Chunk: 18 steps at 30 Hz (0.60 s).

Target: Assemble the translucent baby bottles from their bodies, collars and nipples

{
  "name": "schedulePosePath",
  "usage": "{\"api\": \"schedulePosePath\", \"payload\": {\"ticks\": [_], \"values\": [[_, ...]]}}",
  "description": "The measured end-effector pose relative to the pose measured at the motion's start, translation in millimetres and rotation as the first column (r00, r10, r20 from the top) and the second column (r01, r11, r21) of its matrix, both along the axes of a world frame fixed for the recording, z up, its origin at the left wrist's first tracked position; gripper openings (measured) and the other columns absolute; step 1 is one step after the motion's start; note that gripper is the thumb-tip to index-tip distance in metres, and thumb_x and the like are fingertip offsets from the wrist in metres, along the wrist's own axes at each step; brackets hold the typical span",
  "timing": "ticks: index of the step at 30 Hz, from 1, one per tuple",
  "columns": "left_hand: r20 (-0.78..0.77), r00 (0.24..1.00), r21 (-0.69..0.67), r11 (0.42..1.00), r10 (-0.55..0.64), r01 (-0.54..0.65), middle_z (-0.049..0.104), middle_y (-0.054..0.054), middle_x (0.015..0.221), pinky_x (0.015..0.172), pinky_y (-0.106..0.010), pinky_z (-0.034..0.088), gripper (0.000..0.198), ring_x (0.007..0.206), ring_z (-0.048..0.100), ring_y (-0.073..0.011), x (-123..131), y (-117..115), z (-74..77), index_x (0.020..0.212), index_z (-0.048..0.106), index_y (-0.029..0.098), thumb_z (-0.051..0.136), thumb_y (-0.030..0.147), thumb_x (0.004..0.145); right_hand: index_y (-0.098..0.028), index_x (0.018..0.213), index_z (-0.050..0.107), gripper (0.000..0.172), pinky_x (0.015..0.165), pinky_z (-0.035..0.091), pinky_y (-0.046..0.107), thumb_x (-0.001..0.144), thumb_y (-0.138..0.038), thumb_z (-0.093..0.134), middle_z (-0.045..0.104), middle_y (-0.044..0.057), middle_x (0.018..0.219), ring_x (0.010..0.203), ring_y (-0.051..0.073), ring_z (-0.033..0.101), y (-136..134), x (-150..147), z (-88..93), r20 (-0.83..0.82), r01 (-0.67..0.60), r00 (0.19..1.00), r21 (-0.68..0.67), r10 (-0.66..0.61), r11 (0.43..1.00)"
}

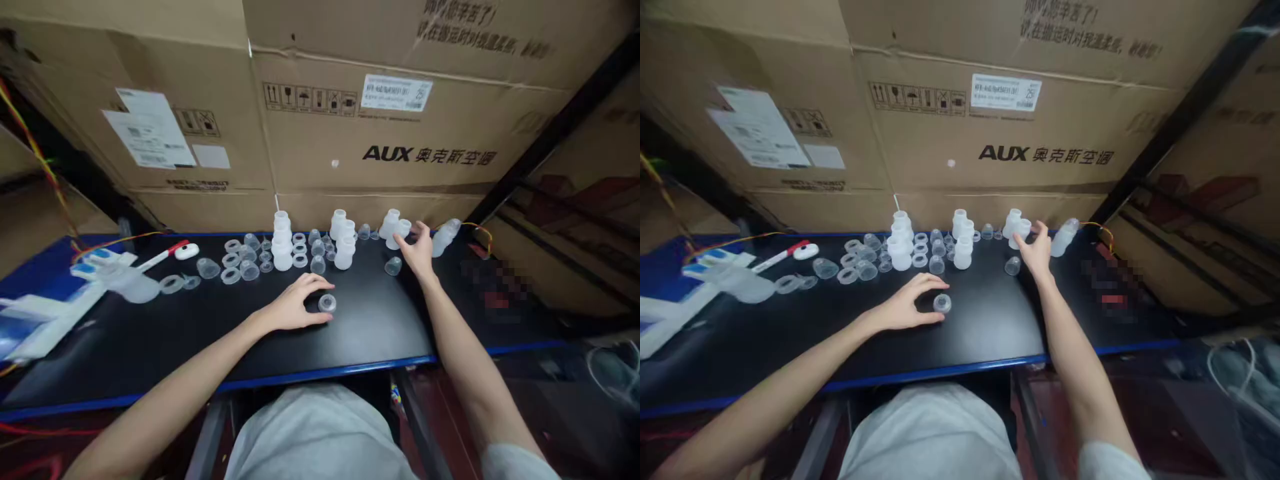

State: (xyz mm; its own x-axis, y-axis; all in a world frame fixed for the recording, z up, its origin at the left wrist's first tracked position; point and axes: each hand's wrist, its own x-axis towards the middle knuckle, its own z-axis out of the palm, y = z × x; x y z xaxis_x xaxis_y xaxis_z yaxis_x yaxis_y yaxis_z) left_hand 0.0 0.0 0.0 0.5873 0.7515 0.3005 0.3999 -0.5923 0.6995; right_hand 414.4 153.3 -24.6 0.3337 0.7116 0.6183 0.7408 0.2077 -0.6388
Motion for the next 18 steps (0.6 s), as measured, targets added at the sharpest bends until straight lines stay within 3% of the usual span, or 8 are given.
{"api": "schedulePosePath", "payload": {"ticks": [2, 4, 6, 10, 15, 18], "values": [[-0.020, 0.998, 0.025, 0.998, 0.058, -0.058, 0.069, -0.005, 0.108, 0.095, -0.036, 0.053, 0.039, 0.102, 0.067, -0.0214, 0, 3, 0.0, 0.126, 0.079, 0.025, 0.086, 0.042, 0.093, -0.015, 0.138, 0.063, 0.079, 0.101, 0.059, 0.056, 0.084, -0.071, 0.075, 0.078, 0.021, 0.128, 0.104, 0.034, 0.072, 1, -2, -0.7, 0.010, -0.027, 1.000, 0.003, 0.027, 1.000], [-0.038, 0.994, 0.047, 0.994, 0.100, -0.098, 0.061, 0.000, 0.087, 0.082, -0.032, 0.049, 0.026, 0.084, 0.061, -0.0180, 0, 6, -0.3, 0.115, 0.082, 0.024, 0.082, 0.042, 0.095, -0.016, 0.133, 0.064, 0.071, 0.101, 0.059, 0.056, 0.087, -0.070, 0.073, 0.078, 0.020, 0.126, 0.103, 0.033, 0.072, 1, -5, 1.8, 0.018, -0.031, 0.999, 0.037, 0.031, 0.999], [-0.059, 0.990, 0.072, 0.990, 0.128, -0.123, 0.053, 0.003, 0.076, 0.073, -0.031, 0.043, 0.021, 0.073, 0.054, -0.0158, 1, 7, -1.3, 0.106, 0.084, 0.025, 0.083, 0.041, 0.094, -0.016, 0.134, 0.064, 0.069, 0.102, 0.059, 0.057, 0.089, -0.067, 0.073, 0.076, 0.019, 0.123, 0.104, 0.033, 0.072, -4, -10, 9.2, 0.023, -0.009, 1.000, 0.103, 0.007, 0.995], [-0.048, 0.989, 0.079, 0.988, 0.137, -0.132, 0.049, 0.004, 0.069, 0.070, -0.030, 0.039, 0.014, 0.069, 0.051, -0.0146, 5, 5, -3.3, 0.100, 0.087, 0.026, 0.084, 0.038, 0.092, -0.019, 0.148, 0.055, 0.072, 0.101, 0.058, 0.059, 0.092, -0.060, 0.075, 0.070, 0.017, 0.126, 0.107, 0.033, 0.071, -30, -30, 34.0, 0.022, 0.021, 0.999, 0.323, -0.029, 0.946], [0.107, 0.982, 0.089, 0.982, 0.156, -0.166, 0.044, 0.006, 0.065, 0.069, -0.028, 0.039, 0.014, 0.065, 0.049, -0.0131, 3, 7, 3.7, 0.097, 0.088, 0.023, 0.085, 0.035, 0.089, -0.028, 0.150, 0.058, 0.061, 0.093, 0.060, 0.050, 0.096, -0.048, 0.076, 0.067, 0.010, 0.127, 0.103, 0.028, 0.069, -78, -82, 49.8, 0.151, -0.307, 0.952, 0.479, 0.267, 0.822], [0.269, 0.945, 0.071, 0.974, 0.188, -0.214, 0.042, 0.007, 0.063, 0.068, -0.028, 0.041, 0.016, 0.061, 0.047, -0.0114, -6, 11, 16.6, 0.098, 0.088, 0.021, 0.085, 0.033, 0.088, -0.027, 0.158, 0.053, 0.071, 0.092, 0.061, 0.049, 0.094, -0.041, 0.080, 0.070, 0.011, 0.124, 0.100, 0.029, 0.070, -101, -118, 42.0, 0.219, -0.553, 0.833, 0.373, 0.508, 0.746]]}}
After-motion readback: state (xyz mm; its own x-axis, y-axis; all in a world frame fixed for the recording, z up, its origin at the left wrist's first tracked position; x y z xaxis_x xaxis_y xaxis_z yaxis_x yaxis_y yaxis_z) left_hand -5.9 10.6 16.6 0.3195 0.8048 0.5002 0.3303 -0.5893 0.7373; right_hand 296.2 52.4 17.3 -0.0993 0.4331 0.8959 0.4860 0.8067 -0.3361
